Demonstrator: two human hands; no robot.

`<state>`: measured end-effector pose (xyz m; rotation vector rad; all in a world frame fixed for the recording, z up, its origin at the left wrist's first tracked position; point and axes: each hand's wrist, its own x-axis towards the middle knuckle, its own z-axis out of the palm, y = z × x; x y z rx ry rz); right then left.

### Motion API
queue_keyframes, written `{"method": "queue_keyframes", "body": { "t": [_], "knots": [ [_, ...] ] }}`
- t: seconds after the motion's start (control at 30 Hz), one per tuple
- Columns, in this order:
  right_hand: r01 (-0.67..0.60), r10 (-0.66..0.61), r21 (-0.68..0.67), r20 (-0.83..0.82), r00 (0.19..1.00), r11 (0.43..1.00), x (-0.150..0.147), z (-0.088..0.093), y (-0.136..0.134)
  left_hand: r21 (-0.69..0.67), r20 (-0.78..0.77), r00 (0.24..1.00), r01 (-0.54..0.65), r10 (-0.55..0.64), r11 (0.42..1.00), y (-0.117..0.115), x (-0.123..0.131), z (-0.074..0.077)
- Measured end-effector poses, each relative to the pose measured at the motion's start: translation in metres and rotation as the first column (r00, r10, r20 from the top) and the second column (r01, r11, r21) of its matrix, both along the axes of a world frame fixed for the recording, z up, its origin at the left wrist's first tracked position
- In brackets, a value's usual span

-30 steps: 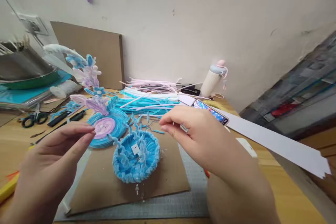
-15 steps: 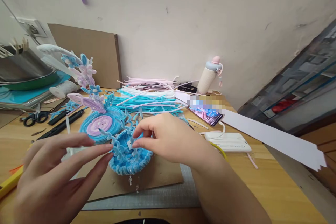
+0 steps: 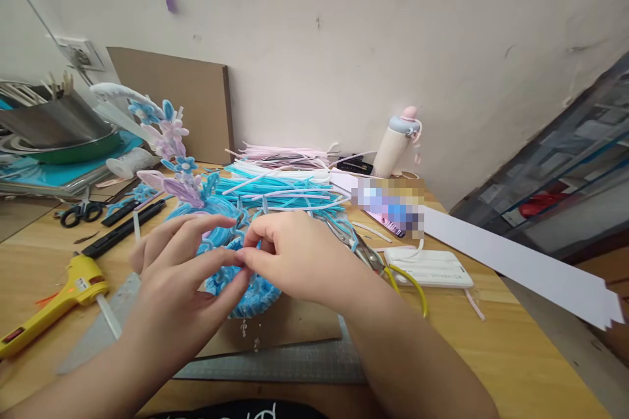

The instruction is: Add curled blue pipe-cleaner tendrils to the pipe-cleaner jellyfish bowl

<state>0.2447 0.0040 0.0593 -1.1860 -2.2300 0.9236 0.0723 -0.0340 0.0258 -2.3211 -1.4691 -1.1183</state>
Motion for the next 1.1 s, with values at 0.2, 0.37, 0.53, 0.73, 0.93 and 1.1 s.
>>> {"method": "queue_keyframes", "body": {
  "t": [0.2,0.37,0.53,0.73,0.93,1.1],
  "knots": [
    [-0.016,0.016,0.044,-0.001,1.0,0.999,0.0,0.003,-0.003,-0.028,0.03,0.999,0.036,-0.035,0.999,-0.001,-0.001,0.0],
    [-0.023,0.019,0.111,0.044,0.999,0.994,0.001,0.005,-0.008,-0.044,0.056,0.997,0.056,-0.053,0.997,-0.001,-0.001,-0.001],
    [-0.025,0.011,0.151,0.094,0.996,0.988,0.003,0.008,-0.013,-0.067,0.016,0.998,0.069,-0.068,0.995,-0.001,-0.002,0.0],
    [0.026,-0.038,0.138,0.081,0.996,0.99,0.003,0.013,-0.018,-0.006,-0.023,0.998,0.058,-0.059,0.998,-0.009,-0.011,0.002],
    [0.088,-0.092,0.264,0.006,0.996,0.96,0.0,0.016,-0.021,0.161,0.204,0.973,-0.139,0.105,0.977,-0.015,-0.037,-0.013],
    [0.042,-0.11,0.557,0.09,0.99,0.829,-0.014,0.006,-0.026,0.027,0.065,0.997,-0.033,0.031,0.999,-0.007,-0.045,-0.014]
  ]
}}
